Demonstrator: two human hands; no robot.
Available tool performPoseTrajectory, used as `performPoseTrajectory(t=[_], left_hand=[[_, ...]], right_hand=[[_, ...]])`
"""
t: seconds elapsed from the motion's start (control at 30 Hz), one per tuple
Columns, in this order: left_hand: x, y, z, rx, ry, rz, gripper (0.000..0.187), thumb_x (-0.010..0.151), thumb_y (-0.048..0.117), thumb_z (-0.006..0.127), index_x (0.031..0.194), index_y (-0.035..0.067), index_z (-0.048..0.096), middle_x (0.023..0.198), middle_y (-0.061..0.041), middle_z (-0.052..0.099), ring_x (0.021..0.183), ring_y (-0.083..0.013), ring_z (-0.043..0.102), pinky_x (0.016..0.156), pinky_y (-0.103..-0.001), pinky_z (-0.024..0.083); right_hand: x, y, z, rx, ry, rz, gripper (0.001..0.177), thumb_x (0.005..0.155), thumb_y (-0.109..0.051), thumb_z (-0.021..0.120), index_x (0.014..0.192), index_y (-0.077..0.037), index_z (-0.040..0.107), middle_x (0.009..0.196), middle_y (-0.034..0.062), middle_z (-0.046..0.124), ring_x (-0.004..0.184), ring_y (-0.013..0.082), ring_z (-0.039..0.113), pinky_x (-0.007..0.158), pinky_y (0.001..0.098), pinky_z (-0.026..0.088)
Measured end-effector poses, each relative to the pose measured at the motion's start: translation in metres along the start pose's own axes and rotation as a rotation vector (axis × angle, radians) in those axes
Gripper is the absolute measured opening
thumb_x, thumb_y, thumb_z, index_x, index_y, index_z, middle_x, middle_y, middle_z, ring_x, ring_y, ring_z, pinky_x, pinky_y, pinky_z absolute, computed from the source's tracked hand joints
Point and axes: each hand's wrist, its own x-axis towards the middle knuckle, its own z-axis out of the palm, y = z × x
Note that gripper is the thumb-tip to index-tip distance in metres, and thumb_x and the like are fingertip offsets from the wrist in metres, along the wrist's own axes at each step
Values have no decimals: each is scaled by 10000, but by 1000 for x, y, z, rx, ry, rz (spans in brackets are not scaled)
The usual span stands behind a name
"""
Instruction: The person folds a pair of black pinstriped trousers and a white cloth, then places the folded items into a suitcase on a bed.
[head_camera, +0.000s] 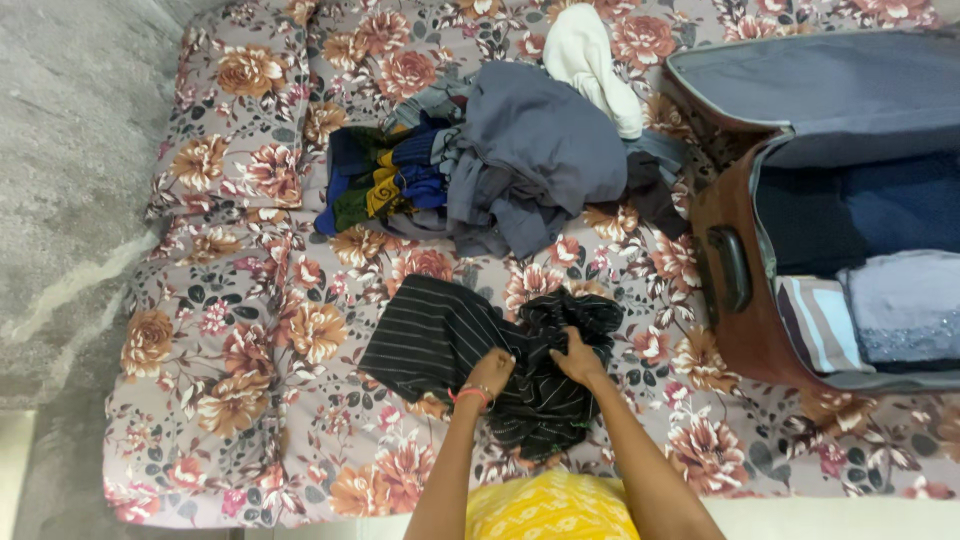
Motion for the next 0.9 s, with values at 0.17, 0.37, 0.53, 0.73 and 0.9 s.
performPoseTrajectory(t=[0.17,0.37,0.53,0.73,0.9], left_hand=[[0,21,2,0,114,146,444,988,361,612,1248,2,593,1221,-222,655,1111,-357,667,991,-413,519],[-36,56,-9,225,259,271,762,792,61,653,1499,114,376,1505,-195,415,1361,-423,397,1084,-518,385],[-80,79,-12,314,262,329,831,735,-24,646,1482,260,417,1383,-151,532,1297,-412,497,1017,-557,438],[-98,82,-4,277,247,387,546,845,32,672,1329,248,544,1202,-199,607,1122,-421,632,950,-495,528],[-122,125,9,94,317,491,720,796,-10,631,1447,146,367,1312,-241,565,1085,-464,614,875,-492,531]], right_hand=[[8,-9,-11,-49,-76,-381,550,878,-314,730,1350,-109,536,1135,225,704,1044,397,693,909,441,538],[-34,-41,-33,-101,-238,-634,238,883,-199,685,1098,-113,735,1016,131,754,943,274,720,865,383,551],[-79,-61,-56,-121,-225,-647,212,869,-165,701,1070,-107,737,1019,106,763,941,256,718,854,375,553],[-95,-35,-66,-12,-110,-608,248,848,-134,661,1072,-41,713,1021,137,768,960,260,731,874,370,555],[-122,-49,-67,68,110,-291,457,1064,-410,617,1054,35,720,967,187,737,922,271,685,863,377,533]])
